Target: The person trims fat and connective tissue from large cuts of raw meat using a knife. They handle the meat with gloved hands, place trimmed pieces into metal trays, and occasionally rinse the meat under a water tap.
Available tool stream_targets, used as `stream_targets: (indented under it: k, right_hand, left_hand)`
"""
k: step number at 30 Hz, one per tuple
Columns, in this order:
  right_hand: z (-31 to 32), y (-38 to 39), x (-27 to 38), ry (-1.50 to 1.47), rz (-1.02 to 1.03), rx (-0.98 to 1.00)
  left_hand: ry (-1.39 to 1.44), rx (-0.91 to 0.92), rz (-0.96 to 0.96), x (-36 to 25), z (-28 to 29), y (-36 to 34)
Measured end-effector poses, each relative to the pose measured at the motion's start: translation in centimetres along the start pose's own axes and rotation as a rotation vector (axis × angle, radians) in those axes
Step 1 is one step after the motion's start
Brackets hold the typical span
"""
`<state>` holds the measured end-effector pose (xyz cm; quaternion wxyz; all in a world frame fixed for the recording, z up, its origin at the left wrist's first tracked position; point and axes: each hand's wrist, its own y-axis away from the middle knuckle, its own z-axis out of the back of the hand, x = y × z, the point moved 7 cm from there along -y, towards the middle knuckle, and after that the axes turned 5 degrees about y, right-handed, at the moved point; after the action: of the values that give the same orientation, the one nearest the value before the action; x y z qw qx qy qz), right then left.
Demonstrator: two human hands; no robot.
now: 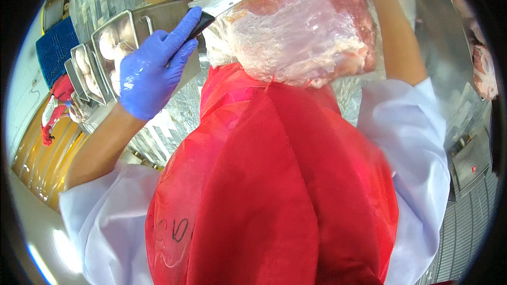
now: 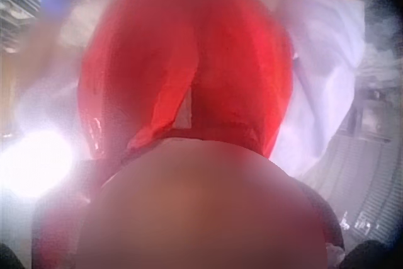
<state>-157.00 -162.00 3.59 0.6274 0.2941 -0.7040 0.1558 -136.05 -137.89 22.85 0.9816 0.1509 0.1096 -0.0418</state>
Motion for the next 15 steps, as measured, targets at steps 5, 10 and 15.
stream_targets:
  k: [5,10,15]
  right_hand:
    - [2.3,-1.8,-1.6,0.221,0.158,0.001]
    - [0.7,-0.9,-1.6,-0.085,-0.072,-0.019]
    - [0.7,-0.7,-1.1,-0.066,0.055,0.011]
  left_hand:
    - [-0.042,-0.098,-0.133,4.1,-4.2,-1.1]
    - [-0.202,-0.089,-0.264,6.4,-6.3,-3.7]
    - [-0.191,0.03,-0.188,5.0,-1.9,-3.1]
